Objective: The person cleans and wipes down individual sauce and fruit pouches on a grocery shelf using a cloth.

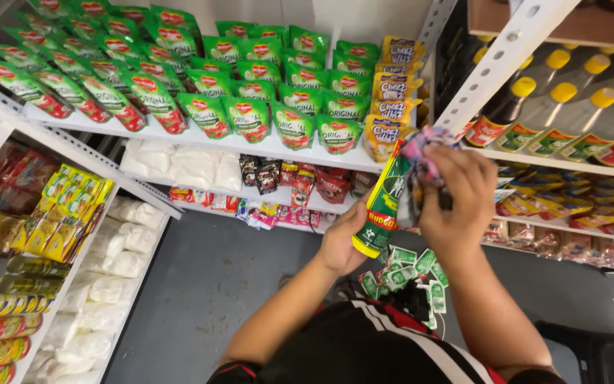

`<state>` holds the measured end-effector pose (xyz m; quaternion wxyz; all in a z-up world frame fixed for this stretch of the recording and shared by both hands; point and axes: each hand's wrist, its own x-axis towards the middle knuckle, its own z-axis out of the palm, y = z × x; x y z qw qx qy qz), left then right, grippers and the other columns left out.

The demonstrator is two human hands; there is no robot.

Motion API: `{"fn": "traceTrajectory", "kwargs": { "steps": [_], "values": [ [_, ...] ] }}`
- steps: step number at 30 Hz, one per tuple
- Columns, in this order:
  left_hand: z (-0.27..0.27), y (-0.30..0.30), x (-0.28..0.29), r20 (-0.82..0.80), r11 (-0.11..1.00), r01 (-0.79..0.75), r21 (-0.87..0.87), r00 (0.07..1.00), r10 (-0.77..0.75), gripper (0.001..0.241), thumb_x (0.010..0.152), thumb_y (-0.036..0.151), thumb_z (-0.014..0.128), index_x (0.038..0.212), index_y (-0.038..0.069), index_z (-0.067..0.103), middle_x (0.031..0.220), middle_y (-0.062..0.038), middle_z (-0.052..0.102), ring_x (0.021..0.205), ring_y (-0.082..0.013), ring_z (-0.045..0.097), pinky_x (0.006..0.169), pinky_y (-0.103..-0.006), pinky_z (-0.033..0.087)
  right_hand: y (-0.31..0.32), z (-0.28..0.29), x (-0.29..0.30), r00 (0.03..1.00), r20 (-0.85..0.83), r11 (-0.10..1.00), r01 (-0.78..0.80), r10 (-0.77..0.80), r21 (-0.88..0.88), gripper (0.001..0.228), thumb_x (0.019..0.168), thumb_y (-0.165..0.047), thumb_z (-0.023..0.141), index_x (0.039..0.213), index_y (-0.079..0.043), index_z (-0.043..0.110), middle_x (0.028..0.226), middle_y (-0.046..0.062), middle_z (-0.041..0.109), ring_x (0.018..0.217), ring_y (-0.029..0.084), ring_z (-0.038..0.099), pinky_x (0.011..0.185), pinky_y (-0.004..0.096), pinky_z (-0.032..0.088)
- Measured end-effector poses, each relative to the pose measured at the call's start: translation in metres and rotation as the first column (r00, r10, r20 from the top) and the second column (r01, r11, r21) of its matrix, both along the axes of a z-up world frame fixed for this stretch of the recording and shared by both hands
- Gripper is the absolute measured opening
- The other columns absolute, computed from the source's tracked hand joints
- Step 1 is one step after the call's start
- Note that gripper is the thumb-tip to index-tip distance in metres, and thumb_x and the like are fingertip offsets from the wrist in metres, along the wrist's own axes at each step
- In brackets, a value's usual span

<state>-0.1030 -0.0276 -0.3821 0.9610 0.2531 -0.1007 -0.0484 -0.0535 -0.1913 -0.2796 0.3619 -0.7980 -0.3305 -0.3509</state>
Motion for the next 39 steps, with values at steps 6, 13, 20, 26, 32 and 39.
{"fn": "traceTrajectory", "kwargs": {
  "steps": [6,13,20,26,32,39],
  "values": [
    [0.007,-0.001,0.006,0.044,0.994,-0.076,0.084,0.996,0.073,0.066,0.105,0.036,0.049,0.16,0.004,0.032,0.155,-0.009,0.05,0.142,-0.021,0.051,0.121,-0.0356,0.04,0.008,-0.019,-0.052,0.987,0.027,0.981,-0.152,0.157,-0.123,0.058,0.062,0.001,0.068,0.119,-0.01,0.068,0.123,0.01,0.067,0.115,0.039,0.057,0.101,0.052,0.043],
    [0.013,-0.008,0.006,-0.005,0.995,0.077,-0.067,0.997,-0.078,0.061,0.112,0.037,0.047,0.162,0.005,0.035,0.152,-0.011,0.053,0.136,-0.0246,0.054,0.117,-0.0416,0.043,-0.016,0.001,-0.002,0.999,0.024,0.999,0.03,-0.029,-0.033,0.051,0.075,0.009,0.068,0.123,-0.007,0.069,0.129,0.01,0.067,0.125,0.036,0.059,0.11,0.049,0.044],
    [0.015,-0.004,0.015,-0.006,0.983,0.123,-0.134,0.992,-0.125,0.064,0.115,0.043,0.046,0.156,-0.005,0.038,0.145,-0.021,0.057,0.131,-0.0322,0.058,0.115,-0.0436,0.044,-0.001,-0.021,-0.046,0.984,0.047,0.977,-0.161,0.17,-0.142,0.053,0.061,0.006,0.065,0.11,-0.012,0.071,0.12,0.01,0.068,0.115,0.039,0.057,0.103,0.052,0.044],
    [0.005,-0.005,0.012,0.055,0.992,0.094,-0.087,0.994,-0.09,0.051,0.124,0.039,0.045,0.157,0.001,0.038,0.146,-0.013,0.055,0.129,-0.0228,0.056,0.113,-0.0397,0.046,-0.015,0.005,0.018,0.997,-0.023,0.995,0.07,-0.068,0.075,0.044,0.088,0.009,0.071,0.129,-0.007,0.068,0.128,0.01,0.069,0.122,0.034,0.058,0.109,0.044,0.045],
    [0.015,-0.001,0.01,0.109,0.987,0.114,-0.117,0.989,-0.102,0.055,0.122,0.043,0.043,0.163,0.005,0.038,0.151,-0.012,0.058,0.123,-0.024,0.061,0.094,-0.0367,0.052,-0.001,-0.009,-0.036,0.979,-0.011,0.973,-0.202,0.202,-0.112,0.05,0.065,0.005,0.068,0.114,-0.006,0.069,0.125,0.011,0.066,0.119,0.04,0.056,0.104,0.053,0.044],
    [0.019,0.003,0.005,-0.054,0.986,0.144,-0.087,0.987,-0.149,0.072,0.114,0.053,0.041,0.162,-0.001,0.035,0.15,-0.013,0.056,0.125,-0.0225,0.06,0.105,-0.0342,0.05,-0.009,0.013,-0.016,0.985,0.016,0.977,-0.167,0.171,-0.129,0.055,0.065,0.007,0.067,0.118,-0.009,0.07,0.124,0.008,0.068,0.119,0.038,0.058,0.106,0.05,0.046]
  ]
}}
